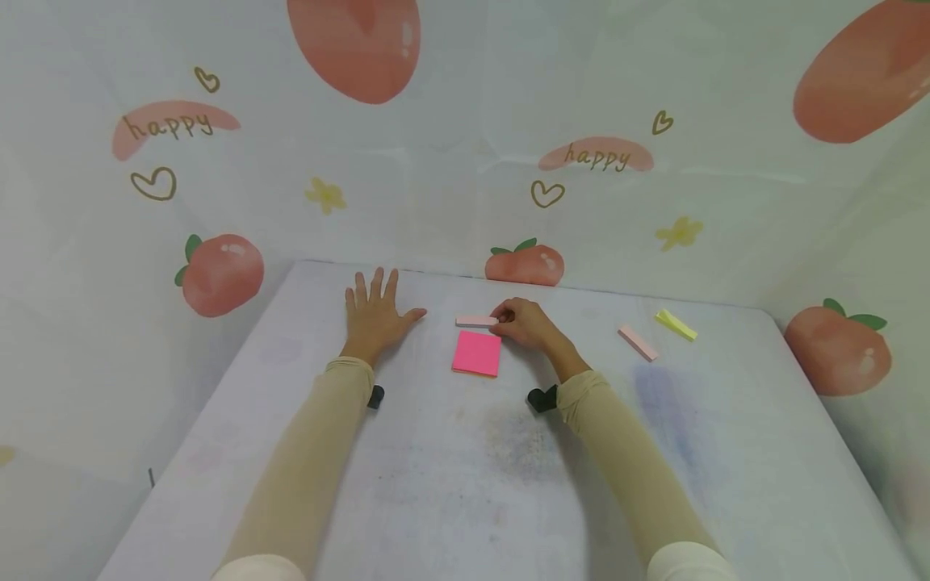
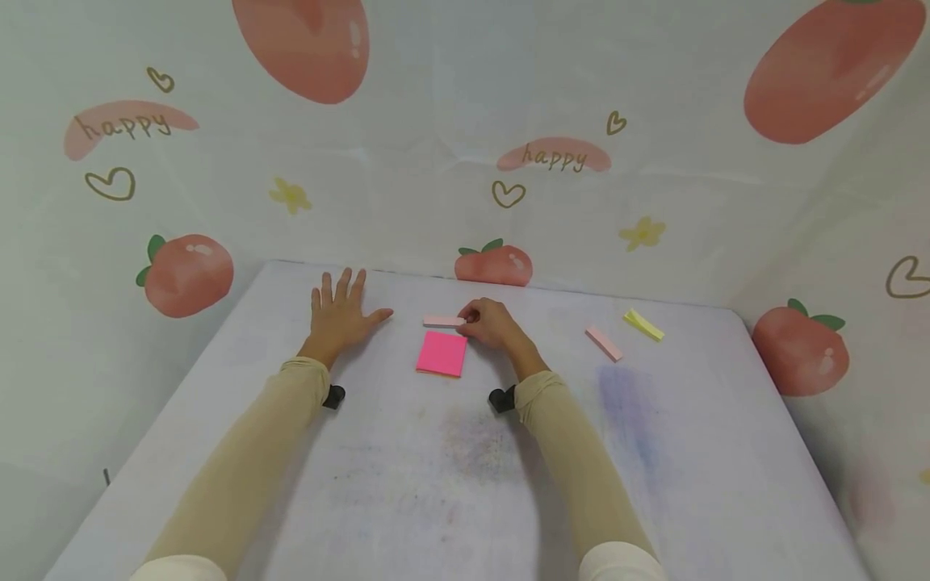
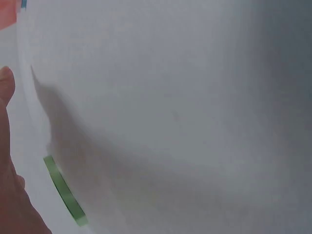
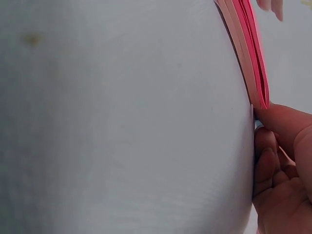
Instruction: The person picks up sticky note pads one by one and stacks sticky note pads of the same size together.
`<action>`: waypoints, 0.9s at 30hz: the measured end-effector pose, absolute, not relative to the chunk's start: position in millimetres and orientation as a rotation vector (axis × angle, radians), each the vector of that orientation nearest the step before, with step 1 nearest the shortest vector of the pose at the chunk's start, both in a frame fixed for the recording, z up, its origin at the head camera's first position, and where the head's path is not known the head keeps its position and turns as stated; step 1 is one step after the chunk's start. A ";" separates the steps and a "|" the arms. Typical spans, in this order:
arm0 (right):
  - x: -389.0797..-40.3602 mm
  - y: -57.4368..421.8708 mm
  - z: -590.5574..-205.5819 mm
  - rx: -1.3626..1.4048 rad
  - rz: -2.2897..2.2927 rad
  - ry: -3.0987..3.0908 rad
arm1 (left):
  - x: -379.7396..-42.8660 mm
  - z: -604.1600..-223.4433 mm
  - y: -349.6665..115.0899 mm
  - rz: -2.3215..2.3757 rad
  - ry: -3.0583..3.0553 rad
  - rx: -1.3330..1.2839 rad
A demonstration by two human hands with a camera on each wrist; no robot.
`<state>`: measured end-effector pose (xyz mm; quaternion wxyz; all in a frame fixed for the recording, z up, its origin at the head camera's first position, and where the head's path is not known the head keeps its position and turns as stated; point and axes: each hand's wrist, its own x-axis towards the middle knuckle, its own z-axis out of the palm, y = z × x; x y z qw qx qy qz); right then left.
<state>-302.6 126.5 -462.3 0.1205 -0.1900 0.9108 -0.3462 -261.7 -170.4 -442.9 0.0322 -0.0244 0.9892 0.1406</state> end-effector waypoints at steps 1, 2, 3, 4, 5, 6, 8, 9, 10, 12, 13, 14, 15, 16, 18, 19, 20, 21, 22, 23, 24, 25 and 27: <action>-302.8 126.5 -462.6 -0.560 -1.008 2.663 | -261.1 -442.6 -173.4 0.436 3.048 -0.088; -302.9 126.6 -462.9 -0.561 -1.009 2.663 | -260.8 -442.6 -176.1 0.439 3.047 -0.103; -302.9 126.6 -463.1 -0.560 -1.011 2.662 | -260.3 -442.5 -178.9 0.442 3.048 -0.115; -302.8 126.5 -463.1 -0.556 -1.015 2.661 | -259.9 -442.6 -181.5 0.441 3.045 -0.128; -303.0 126.6 -463.3 -0.554 -1.015 2.661 | -259.5 -442.8 -184.2 0.435 3.042 -0.138; -303.1 126.5 -463.4 -0.553 -1.015 2.660 | -259.1 -442.8 -186.7 0.430 3.039 -0.148; -303.1 126.2 -463.3 -0.548 -1.017 2.657 | -257.8 -442.0 -191.2 0.426 3.035 -0.164; -303.2 126.0 -463.3 -0.545 -1.019 2.656 | -257.1 -441.4 -193.2 0.426 3.038 -0.168; -303.2 125.9 -463.3 -0.542 -1.019 2.655 | -256.4 -440.9 -195.0 0.424 3.039 -0.173; -302.9 125.8 -463.1 -0.533 -1.021 2.654 | -254.8 -439.4 -197.8 0.445 3.046 -0.180; -303.0 125.8 -463.0 -0.531 -1.019 2.655 | -254.0 -438.9 -199.0 0.452 3.051 -0.184; -302.9 125.9 -462.8 -0.528 -1.019 2.655 | -253.2 -438.6 -200.3 0.457 3.054 -0.189; -303.0 126.0 -462.7 -0.526 -1.019 2.655 | -252.4 -438.3 -201.6 0.462 3.055 -0.194; -302.9 126.0 -462.6 -0.523 -1.019 2.655 | -251.7 -438.3 -203.0 0.464 3.053 -0.200; -303.2 126.0 -462.7 -0.528 -1.017 2.654 | -250.6 -438.9 -205.9 0.466 3.039 -0.219; -303.5 126.1 -462.9 -0.531 -1.016 2.654 | -250.1 -439.2 -207.3 0.463 3.033 -0.227; -303.5 126.0 -463.0 -0.533 -1.016 2.654 | -249.6 -439.6 -208.9 0.458 3.026 -0.236; -303.6 126.0 -463.0 -0.535 -1.016 2.654 | -249.1 -439.9 -210.5 0.453 3.019 -0.243; -303.5 126.1 -463.1 -0.535 -1.018 2.653 | -248.6 -440.0 -211.9 0.449 3.014 -0.248; -303.5 126.1 -463.2 -0.537 -1.020 2.652 | -248.2 -440.1 -213.1 0.445 3.011 -0.253; -303.3 126.1 -463.2 -0.533 -1.025 2.651 | -247.6 -439.9 -214.1 0.444 3.013 -0.255; -303.1 126.2 -463.2 -0.530 -1.028 2.650 | -247.1 -439.7 -214.9 0.437 3.016 -0.255; -302.6 126.2 -463.1 -0.523 -1.040 2.646 | -246.5 -439.8 -216.5 0.432 3.025 -0.256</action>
